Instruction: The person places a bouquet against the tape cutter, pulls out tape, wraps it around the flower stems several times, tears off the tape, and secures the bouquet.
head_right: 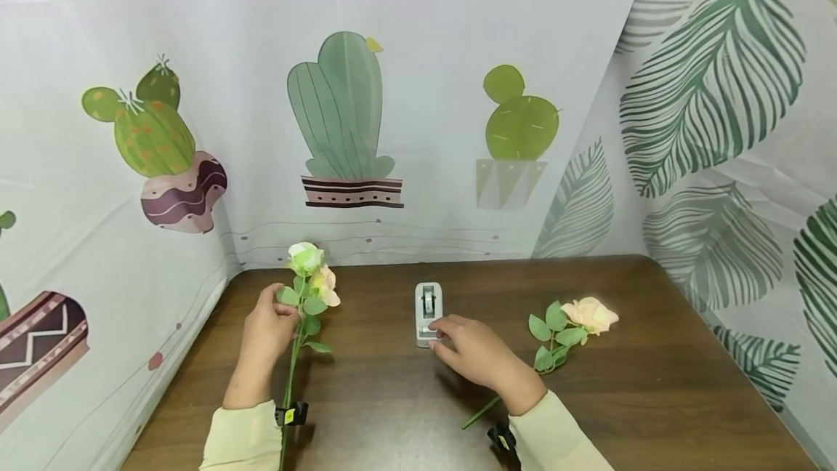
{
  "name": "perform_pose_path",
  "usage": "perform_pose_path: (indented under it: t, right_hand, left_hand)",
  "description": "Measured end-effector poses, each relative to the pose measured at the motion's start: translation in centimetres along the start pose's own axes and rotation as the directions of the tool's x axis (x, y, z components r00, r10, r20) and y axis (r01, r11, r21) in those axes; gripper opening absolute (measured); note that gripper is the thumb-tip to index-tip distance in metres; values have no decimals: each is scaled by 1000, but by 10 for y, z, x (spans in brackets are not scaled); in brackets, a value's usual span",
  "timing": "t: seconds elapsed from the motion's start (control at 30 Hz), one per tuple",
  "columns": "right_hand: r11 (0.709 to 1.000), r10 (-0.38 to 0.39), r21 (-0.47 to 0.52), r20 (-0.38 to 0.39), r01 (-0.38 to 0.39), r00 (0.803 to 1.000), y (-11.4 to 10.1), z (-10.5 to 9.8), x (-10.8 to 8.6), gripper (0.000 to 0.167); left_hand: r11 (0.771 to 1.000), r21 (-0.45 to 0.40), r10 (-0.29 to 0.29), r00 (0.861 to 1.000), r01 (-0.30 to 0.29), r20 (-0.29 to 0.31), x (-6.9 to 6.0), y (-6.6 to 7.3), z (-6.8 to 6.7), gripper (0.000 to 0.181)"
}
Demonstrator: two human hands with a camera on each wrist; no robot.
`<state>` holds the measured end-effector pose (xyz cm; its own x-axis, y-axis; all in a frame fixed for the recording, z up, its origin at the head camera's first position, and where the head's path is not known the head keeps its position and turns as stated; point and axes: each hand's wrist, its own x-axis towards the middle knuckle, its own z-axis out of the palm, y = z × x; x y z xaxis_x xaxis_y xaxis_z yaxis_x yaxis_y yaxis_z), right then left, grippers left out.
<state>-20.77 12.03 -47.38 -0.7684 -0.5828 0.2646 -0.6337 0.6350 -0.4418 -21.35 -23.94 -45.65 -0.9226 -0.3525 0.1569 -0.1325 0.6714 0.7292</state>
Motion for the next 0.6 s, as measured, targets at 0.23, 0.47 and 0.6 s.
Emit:
perform_pose_path:
  t: [0.23,0.47,0.6]
  right_hand:
    - [1000,-7,-11,-6,7,1000,0,-1,0,29]
    - [1000,0,2,0,0,1000,0,-1,-1,30]
    - [1000,0,-7,-2,0,1000,0,0,-1,29]
  left_hand:
    - [998,-47,-44,999,43,-21,3,-4,0,77]
    - [998,-22,-67,997,66,-36,3,-5,0,50]
    - [999,-22,-51,997,50,-54,4,-6,2,37]
